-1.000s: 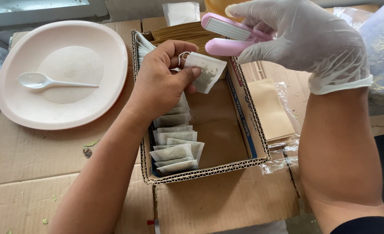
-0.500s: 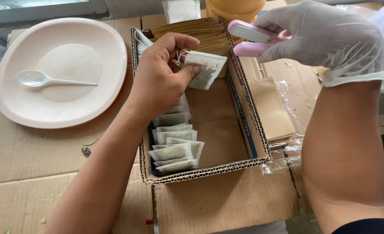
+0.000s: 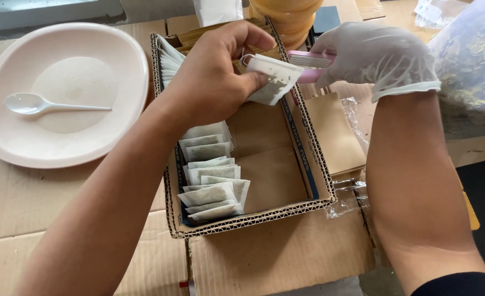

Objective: Packaging individual tea bags into paper envelopes and sealing them with a handheld heat sealer.

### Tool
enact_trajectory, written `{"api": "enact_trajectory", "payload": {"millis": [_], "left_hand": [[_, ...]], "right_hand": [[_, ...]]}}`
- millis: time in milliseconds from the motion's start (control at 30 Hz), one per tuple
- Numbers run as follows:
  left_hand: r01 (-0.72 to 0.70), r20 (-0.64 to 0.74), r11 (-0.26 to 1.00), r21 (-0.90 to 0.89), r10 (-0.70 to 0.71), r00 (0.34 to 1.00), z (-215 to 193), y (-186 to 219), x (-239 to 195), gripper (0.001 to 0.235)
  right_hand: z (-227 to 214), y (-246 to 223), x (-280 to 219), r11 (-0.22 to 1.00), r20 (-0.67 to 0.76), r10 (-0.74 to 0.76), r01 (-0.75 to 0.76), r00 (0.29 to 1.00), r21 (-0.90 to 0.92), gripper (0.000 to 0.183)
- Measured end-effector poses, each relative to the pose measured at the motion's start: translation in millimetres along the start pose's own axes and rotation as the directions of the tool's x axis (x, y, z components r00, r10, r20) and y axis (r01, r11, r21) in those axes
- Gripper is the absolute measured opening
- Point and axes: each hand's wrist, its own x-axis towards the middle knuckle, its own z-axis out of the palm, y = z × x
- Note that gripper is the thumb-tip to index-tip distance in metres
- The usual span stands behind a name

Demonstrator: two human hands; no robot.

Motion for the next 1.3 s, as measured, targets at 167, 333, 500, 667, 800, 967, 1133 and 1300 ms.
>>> {"api": "enact_trajectory", "payload": {"millis": [167,333,500,667,800,967,1133,1300], "left_hand": [[0.038,0.069,0.994,0.099,-0.045,0.997,5.7,7.8,7.3,0.029],[0.029,0.093,0.985,0.170,-0.045,0.995,8.2,4.4,9.2,0.025],[0.057,0.062,0.996,0.064,-0.061,0.996,1.2,4.6,0.8,0.026],[0.021,-0.047,1.000,-0.011,-0.021,0.999,-14.3,-1.4,-16.4,0.031],[0.072,-0.142,0.988,-0.139,-0.092,0.986,-19.6,-2.0,-27.2,0.030],[0.011,-0.203,0.990,-0.139,-0.039,0.978,-9.1,-21.3,-25.8,0.032],[-0.049,-0.201,0.998,-0.033,0.041,0.979,-5.0,-23.2,-27.7,0.032],[-0.059,-0.225,0.945,0.321,0.136,0.965,-8.4,-16.2,-32.8,0.037]], "right_hand": [[15.6,8.0,11.7,0.960,-0.074,-0.238,0.246,0.969,0.134,0.040],[13.5,-8.7,7.3,0.978,0.046,-0.019,0.009,0.999,0.208,0.029],[6.5,-19.1,-7.9,0.971,0.127,-0.004,-0.027,0.992,0.238,0.045],[-8.6,-18.6,-31.7,0.967,-0.229,-0.155,0.195,0.961,0.161,0.037],[-7.2,-27.2,-52.6,0.770,-0.517,-0.307,0.527,0.799,0.358,0.027],[10.6,-40.4,-32.4,0.541,-0.675,-0.535,0.819,0.509,0.189,0.036],[8.5,-58.5,-40.1,0.557,-0.604,-0.459,0.741,0.651,0.375,0.033],[1.2,-63.3,-44.4,0.599,-0.507,-0.511,0.711,0.694,0.369,0.042]]}}
